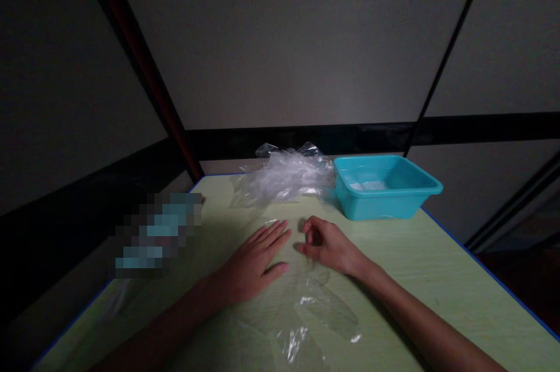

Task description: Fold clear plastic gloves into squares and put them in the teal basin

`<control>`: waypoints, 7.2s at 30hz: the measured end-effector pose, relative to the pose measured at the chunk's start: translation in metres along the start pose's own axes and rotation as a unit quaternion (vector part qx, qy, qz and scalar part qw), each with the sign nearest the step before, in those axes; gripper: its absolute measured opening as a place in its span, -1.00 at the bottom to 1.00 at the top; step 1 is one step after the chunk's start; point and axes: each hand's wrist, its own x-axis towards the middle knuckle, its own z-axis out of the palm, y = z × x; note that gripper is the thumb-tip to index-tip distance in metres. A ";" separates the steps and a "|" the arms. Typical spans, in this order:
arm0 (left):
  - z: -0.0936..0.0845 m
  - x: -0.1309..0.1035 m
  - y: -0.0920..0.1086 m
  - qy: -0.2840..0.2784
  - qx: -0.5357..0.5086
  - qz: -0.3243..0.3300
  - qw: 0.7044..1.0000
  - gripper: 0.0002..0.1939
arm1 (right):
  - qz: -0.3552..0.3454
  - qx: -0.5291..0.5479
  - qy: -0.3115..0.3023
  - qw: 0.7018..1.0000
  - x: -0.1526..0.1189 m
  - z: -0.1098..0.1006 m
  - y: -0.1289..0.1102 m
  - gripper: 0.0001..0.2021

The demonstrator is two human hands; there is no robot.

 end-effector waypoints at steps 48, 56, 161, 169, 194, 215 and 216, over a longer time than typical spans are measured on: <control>0.010 -0.004 0.011 0.018 0.029 -0.092 0.995 -0.47 | -0.109 -0.386 -0.039 0.915 0.003 0.022 0.005 -0.46; 0.004 -0.020 -0.016 0.007 0.046 -0.116 0.992 -0.50 | -0.098 -0.403 -0.043 0.909 0.003 0.022 0.004 -0.45; 0.005 -0.017 -0.034 0.029 0.036 -0.118 0.992 -0.46 | -0.095 -0.371 -0.074 0.921 0.007 -0.014 0.034 -0.50; 0.008 -0.017 -0.035 0.033 0.051 -0.117 0.991 -0.44 | -0.092 -0.371 -0.099 0.919 0.014 -0.019 0.029 -0.48; -0.014 -0.022 -0.037 0.011 0.102 -0.156 0.982 -0.40 | -0.131 -0.369 -0.111 0.913 0.029 -0.023 0.045 -0.51; 0.020 0.039 0.020 0.021 0.032 -0.061 0.997 -0.37 | -0.112 -0.377 -0.112 0.912 0.028 -0.022 0.038 -0.48; 0.020 0.039 0.020 0.024 0.032 -0.062 0.997 -0.37 | -0.112 -0.378 -0.114 0.912 0.028 -0.023 0.038 -0.48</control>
